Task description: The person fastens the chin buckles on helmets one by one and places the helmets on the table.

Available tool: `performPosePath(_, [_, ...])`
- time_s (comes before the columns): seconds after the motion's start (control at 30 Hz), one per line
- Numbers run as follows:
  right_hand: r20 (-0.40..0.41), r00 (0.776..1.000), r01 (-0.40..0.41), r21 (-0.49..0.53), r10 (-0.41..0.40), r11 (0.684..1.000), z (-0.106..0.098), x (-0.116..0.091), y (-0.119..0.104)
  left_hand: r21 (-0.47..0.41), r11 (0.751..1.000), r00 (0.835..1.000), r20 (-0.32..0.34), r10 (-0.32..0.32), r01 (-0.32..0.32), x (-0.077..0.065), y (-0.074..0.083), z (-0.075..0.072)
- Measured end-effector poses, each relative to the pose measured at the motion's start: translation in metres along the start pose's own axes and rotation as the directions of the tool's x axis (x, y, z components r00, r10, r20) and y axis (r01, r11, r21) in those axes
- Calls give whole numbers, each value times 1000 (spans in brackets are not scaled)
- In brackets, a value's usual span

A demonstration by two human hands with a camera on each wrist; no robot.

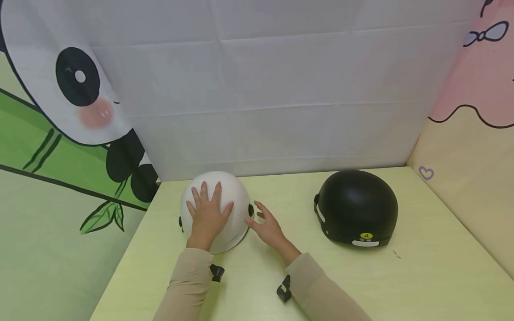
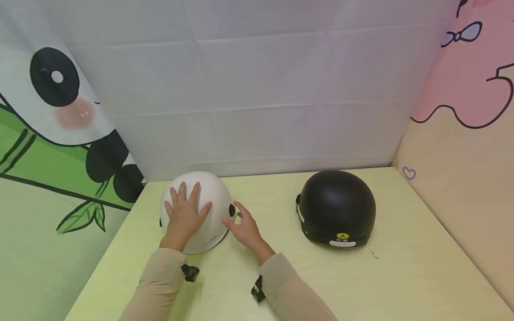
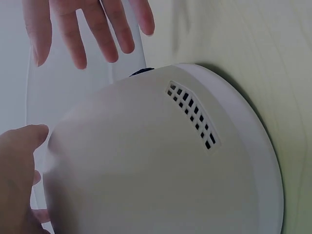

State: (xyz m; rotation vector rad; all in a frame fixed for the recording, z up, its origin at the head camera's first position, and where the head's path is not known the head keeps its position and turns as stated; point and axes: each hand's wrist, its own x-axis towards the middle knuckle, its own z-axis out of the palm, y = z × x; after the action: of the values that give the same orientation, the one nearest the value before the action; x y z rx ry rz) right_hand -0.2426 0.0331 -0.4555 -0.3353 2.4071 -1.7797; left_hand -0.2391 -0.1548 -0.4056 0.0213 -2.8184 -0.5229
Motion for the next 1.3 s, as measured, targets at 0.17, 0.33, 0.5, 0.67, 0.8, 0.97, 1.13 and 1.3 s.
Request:
performPosePath(0.17, [-8, 1000, -18, 36, 18, 999, 10, 5, 6, -6, 1000, 1000, -24, -4, 4, 1, -3, 2])
performPosePath(0.33, [-1, 999, -52, 49, 52, 997, 18, 6, 9, -8, 1000, 1000, -31, -5, 5, 3, -3, 1])
performPosePath(0.5, [13, 999, -41, 72, 40, 997, 23, 10, 11, -3, 1000, 999, -49, -19, 19, 4, -6, 0])
performPosePath(0.67, [38, 999, -38, 76, 35, 996, 27, 16, 12, -2, 999, 999, -24, -44, 44, 6, -10, -2])
performPosePath(0.8, [45, 998, -43, 57, 41, 997, 29, 18, 12, -18, 998, 999, -4, -54, 54, 6, -11, -1])
performPosePath(0.97, [43, 998, -44, 55, 42, 997, 31, 20, 10, -29, 997, 997, 4, -73, 73, 6, -16, 0])
performPosePath(1.13, [42, 999, -30, 87, 26, 996, 31, 23, 7, -33, 996, 997, 15, -82, 82, 7, -19, 3])
performPosePath(1.3, [30, 999, -26, 92, 24, 995, 33, 25, 7, -33, 996, 997, 4, -79, 79, 7, -22, 5])
